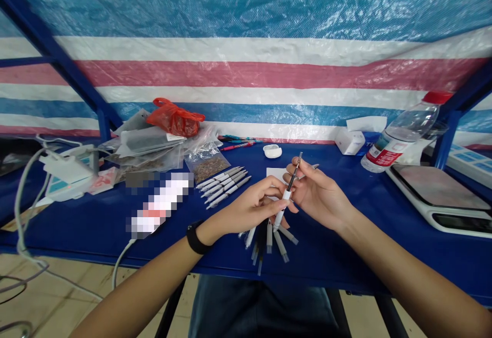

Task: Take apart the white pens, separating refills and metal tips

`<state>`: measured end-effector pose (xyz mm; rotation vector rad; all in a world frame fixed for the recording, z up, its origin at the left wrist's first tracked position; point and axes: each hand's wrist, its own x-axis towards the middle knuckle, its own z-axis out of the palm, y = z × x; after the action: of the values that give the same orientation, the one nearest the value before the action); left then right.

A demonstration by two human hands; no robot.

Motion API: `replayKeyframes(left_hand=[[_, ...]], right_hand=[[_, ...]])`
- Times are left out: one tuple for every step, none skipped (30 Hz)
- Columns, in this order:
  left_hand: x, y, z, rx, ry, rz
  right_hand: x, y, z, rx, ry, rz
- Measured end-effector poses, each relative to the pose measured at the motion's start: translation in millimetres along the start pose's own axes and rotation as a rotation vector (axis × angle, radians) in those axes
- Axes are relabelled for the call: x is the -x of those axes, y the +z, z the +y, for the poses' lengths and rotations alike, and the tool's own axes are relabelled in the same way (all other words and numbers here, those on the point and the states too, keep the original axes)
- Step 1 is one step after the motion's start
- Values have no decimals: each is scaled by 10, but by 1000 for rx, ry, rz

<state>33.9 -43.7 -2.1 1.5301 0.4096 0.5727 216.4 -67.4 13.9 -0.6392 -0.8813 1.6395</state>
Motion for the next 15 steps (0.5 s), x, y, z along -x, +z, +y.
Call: replayKeyframes(left_hand=[[-1,0,0,3,-1,3],[-1,1,1,7,-3,5],[-2,3,2,11,-8,6],[-2,4,4,13,-12,7],[-2,4,5,15,-14,7],[-2,4,6,16,-14,8],[-2,3,6,16,-13,7],[-1,1,6,15,-12,6],[-1,-1,5,13,-11,5],[0,-4,4,14,-11,4],[1,-6,3,17,-11,3],[2,-8,2,23,-11,2],[2,-9,0,30,-10,2],[3,-9,-1,37,-10,3],[3,-9,-3,42,-9,4]], right_hand=[[0,-6,-2,13,2,-10],[1,-10,-4,22,4,-16],[2,-13,-6,29,6,-19],[3,-14,-6,30,7,-20],[4,-13,-6,26,9,-17],[5,-12,-6,19,11,-10],[5,-10,-6,10,11,-1],[6,-8,-6,2,9,10],[6,-7,-7,-4,4,24],[6,-7,-8,-7,-4,36],[6,-7,-9,-5,-11,45],[6,-9,-11,0,-17,50],[6,-11,-13,4,-20,52],[6,-13,-15,10,-22,52],[6,-15,-16,14,-23,51]])
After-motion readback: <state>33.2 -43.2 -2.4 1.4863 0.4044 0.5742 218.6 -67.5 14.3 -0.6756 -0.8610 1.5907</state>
